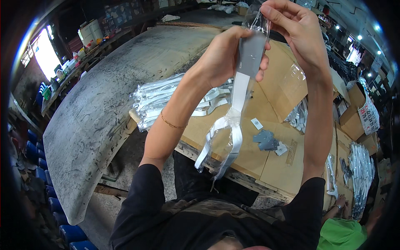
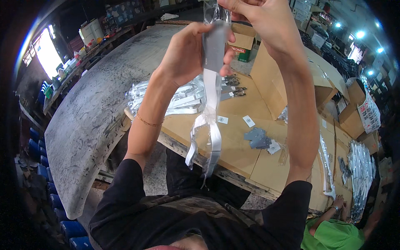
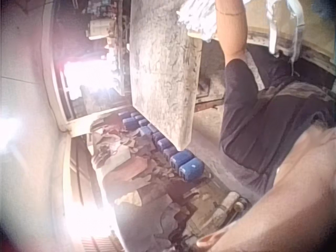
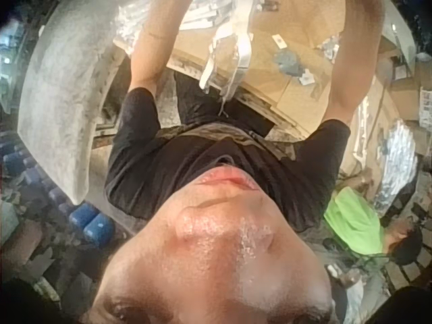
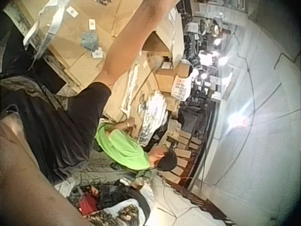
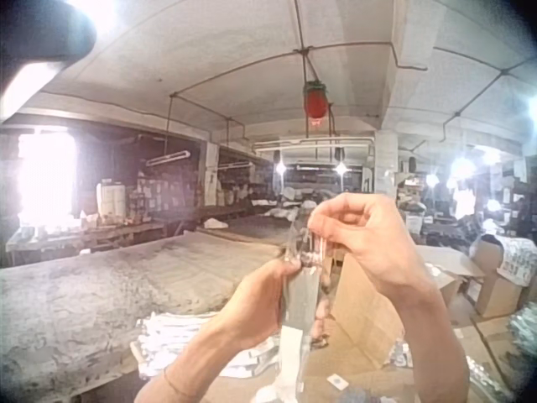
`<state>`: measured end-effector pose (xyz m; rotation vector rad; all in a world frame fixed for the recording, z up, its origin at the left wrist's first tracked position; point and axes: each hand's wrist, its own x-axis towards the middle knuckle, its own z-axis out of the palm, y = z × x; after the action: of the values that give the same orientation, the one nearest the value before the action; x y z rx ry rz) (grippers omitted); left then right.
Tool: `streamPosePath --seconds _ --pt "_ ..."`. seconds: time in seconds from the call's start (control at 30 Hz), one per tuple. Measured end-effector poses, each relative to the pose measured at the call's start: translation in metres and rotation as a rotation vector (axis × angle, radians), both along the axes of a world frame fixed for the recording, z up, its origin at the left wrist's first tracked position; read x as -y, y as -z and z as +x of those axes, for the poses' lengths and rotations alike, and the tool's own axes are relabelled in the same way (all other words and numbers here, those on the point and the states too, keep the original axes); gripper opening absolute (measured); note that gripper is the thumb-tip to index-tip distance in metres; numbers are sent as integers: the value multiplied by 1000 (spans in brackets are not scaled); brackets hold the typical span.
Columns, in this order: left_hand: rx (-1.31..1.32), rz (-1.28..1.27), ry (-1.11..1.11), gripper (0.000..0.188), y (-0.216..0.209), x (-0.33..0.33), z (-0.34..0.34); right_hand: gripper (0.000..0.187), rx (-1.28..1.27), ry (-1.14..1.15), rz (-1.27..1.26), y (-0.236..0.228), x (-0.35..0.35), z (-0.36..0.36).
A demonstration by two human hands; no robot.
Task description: Assembling plastic and leather components onto white straps.
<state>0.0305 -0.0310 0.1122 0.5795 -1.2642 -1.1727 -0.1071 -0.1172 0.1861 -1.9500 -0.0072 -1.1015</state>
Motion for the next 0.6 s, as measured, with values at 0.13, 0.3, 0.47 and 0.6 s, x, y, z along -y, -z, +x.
streamPosePath --seconds 0.13,0.3,0.47,0.6 --pt "-48 27 128 34 1 1 4 11 -32 60 -13 6 5 -1" --pt "54 -42 -108 30 4 -5 0 27 -207 -112 4 19 20 -6" --pt "39 -71 -138 35 2 -10 -4 26 -69 37 -91 22 21 -7" --pt "116 -98 -229 39 3 -13 -7 20 111 27 -28 19 23 4"
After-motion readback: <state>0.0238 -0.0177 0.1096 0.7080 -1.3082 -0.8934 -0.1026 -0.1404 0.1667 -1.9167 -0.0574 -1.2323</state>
